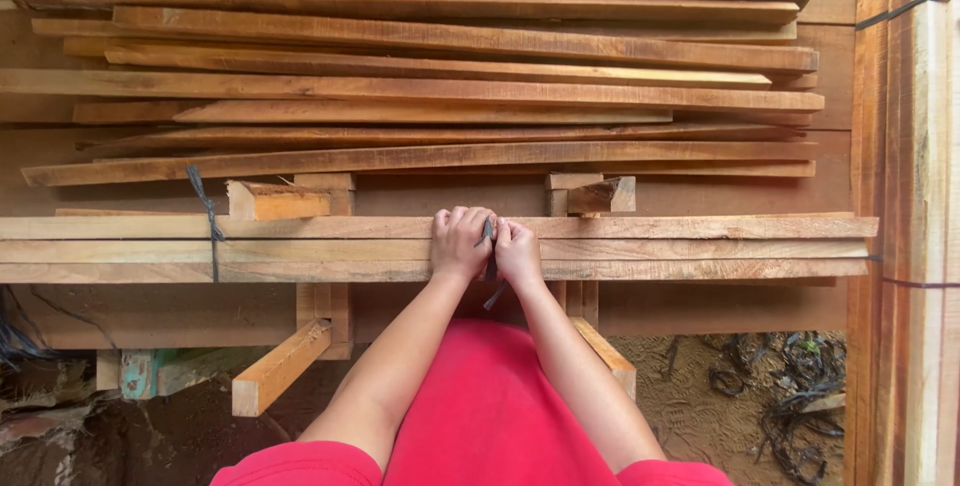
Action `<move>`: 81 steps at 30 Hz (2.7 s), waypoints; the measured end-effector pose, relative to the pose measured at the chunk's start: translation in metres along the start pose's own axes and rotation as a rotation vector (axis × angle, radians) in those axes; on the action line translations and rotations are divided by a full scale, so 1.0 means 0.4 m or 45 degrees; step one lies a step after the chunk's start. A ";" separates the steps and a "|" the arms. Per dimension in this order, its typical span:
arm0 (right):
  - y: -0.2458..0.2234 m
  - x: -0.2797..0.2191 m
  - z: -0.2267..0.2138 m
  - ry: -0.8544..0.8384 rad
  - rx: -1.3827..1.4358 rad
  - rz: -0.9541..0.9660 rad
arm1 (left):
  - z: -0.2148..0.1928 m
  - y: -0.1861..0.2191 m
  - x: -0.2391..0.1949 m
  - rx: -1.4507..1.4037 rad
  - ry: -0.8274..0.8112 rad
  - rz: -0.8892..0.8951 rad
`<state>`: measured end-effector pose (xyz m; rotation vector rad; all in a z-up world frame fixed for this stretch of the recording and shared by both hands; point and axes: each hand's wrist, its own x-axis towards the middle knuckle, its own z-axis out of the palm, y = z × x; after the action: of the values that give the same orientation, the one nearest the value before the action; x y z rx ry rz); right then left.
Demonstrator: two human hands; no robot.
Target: The person gathers several thin wooden planks and secures them into a bundle using a black strap. They wrap the strap around the wood and tie it tightly by hand. The person then lifts the completed bundle and places it on a larger stack of similar wood.
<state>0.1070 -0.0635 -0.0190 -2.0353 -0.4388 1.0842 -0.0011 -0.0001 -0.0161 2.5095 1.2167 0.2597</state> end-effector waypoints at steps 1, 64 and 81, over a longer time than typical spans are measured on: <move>0.022 -0.002 0.001 0.000 -0.003 0.008 | -0.004 0.002 -0.012 -0.004 -0.007 -0.002; -0.066 -0.075 -0.024 0.182 -0.272 -0.152 | -0.139 0.003 0.147 -0.464 -0.478 -0.504; -0.197 -0.082 -0.038 0.269 0.317 -0.232 | -0.121 -0.049 0.133 -0.539 -0.751 -0.411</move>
<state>0.1048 -0.0400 0.0644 -1.8264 -0.3532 0.7641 0.0024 0.0638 0.0223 1.8042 1.1395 -0.2631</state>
